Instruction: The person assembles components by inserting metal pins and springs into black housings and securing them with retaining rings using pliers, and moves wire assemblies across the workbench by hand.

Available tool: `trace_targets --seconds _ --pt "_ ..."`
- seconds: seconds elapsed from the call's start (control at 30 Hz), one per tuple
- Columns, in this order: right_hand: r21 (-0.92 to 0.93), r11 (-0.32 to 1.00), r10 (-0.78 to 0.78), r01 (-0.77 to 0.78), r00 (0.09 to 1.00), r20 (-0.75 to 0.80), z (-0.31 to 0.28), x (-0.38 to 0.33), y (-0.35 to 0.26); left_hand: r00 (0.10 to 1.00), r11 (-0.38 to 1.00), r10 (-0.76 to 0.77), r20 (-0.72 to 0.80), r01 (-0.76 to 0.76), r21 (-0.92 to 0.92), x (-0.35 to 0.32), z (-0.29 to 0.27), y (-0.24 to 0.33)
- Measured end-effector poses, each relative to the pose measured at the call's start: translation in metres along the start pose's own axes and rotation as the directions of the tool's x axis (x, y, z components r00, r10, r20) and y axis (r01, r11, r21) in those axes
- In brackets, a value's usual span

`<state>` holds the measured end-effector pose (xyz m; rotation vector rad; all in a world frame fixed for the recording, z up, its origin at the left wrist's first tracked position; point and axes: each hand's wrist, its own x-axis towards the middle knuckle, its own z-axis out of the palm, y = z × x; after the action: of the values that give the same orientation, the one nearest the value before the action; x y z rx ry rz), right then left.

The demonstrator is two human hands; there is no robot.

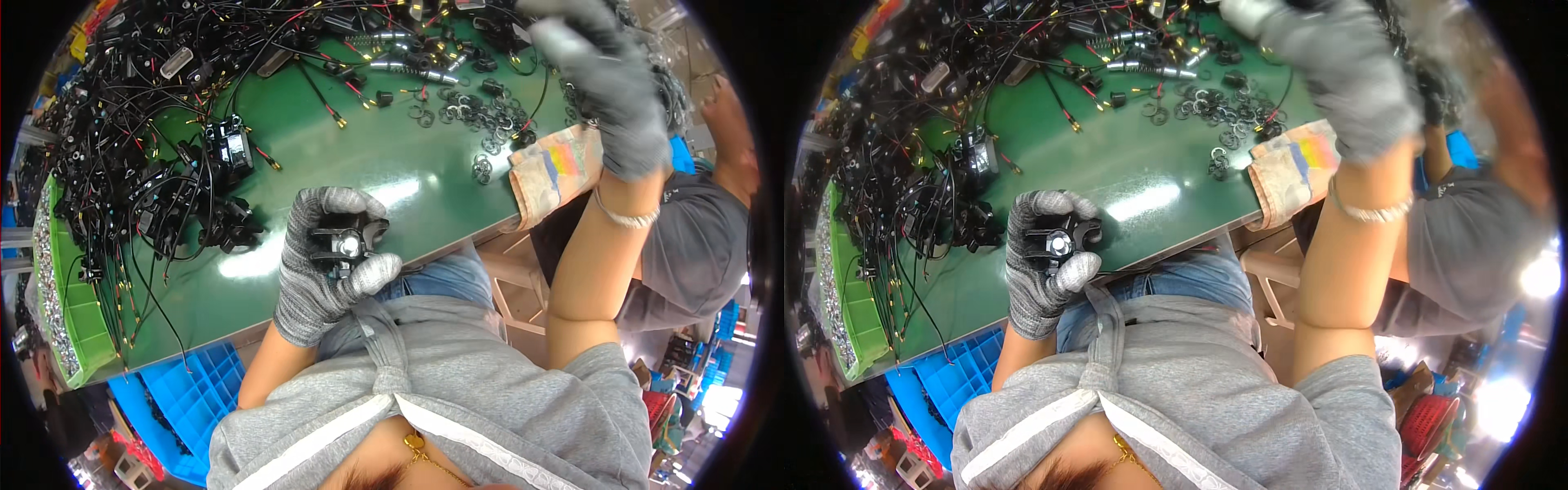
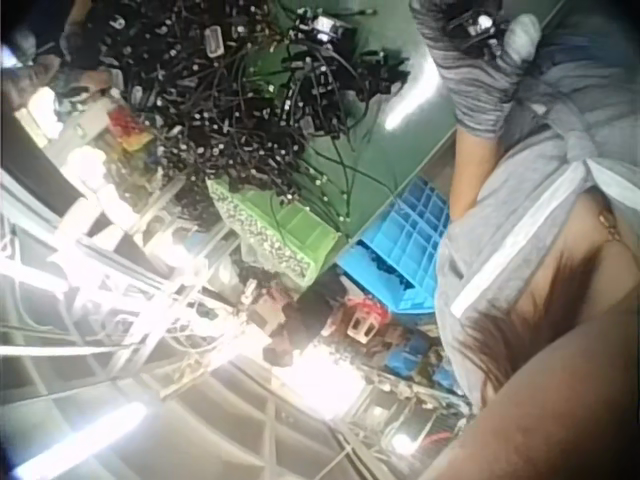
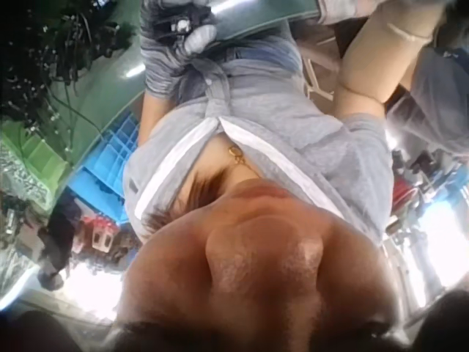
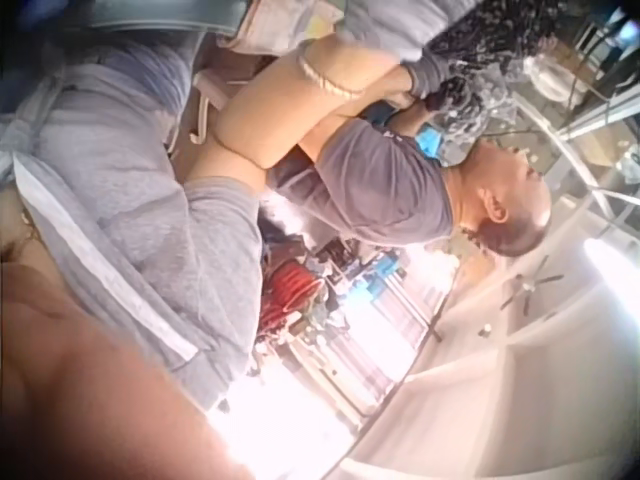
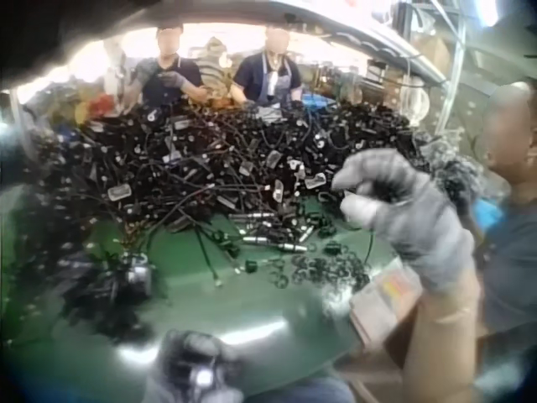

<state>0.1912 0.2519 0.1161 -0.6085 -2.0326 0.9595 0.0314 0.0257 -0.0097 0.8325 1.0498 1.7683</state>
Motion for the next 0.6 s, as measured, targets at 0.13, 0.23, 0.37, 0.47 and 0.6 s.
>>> trace_targets --seconds 0.13,0.23,0.37,0.47,0.6 --pt "-0.704 0.639 0.334 -0.31 0.936 -0.109 0.004 0.028 0.081 0.999 0.996 0.053 -0.007 -0.052 0.068 -0.004 0.0 -0.003" --pt "-0.875 0.46 0.286 -0.149 0.958 -0.012 0.019 0.034 0.093 0.997 0.994 0.076 -0.009 -0.075 0.08 -0.005 -0.002 -0.005" --pt "-0.964 0.267 0.129 0.006 0.991 0.042 0.037 0.034 0.106 0.994 0.987 0.111 -0.008 -0.11 0.113 -0.003 -0.003 -0.006" --pt "-0.939 0.331 0.285 -0.09 0.958 0.009 0.028 0.046 0.099 0.976 0.969 0.212 0.042 -0.215 0.118 -0.001 -0.003 -0.01" --pt "-0.439 0.891 -0.021 0.119 0.975 0.221 0.04 0.0 0.028 0.935 0.91 0.34 0.097 -0.354 0.215 0.001 -0.007 -0.011"
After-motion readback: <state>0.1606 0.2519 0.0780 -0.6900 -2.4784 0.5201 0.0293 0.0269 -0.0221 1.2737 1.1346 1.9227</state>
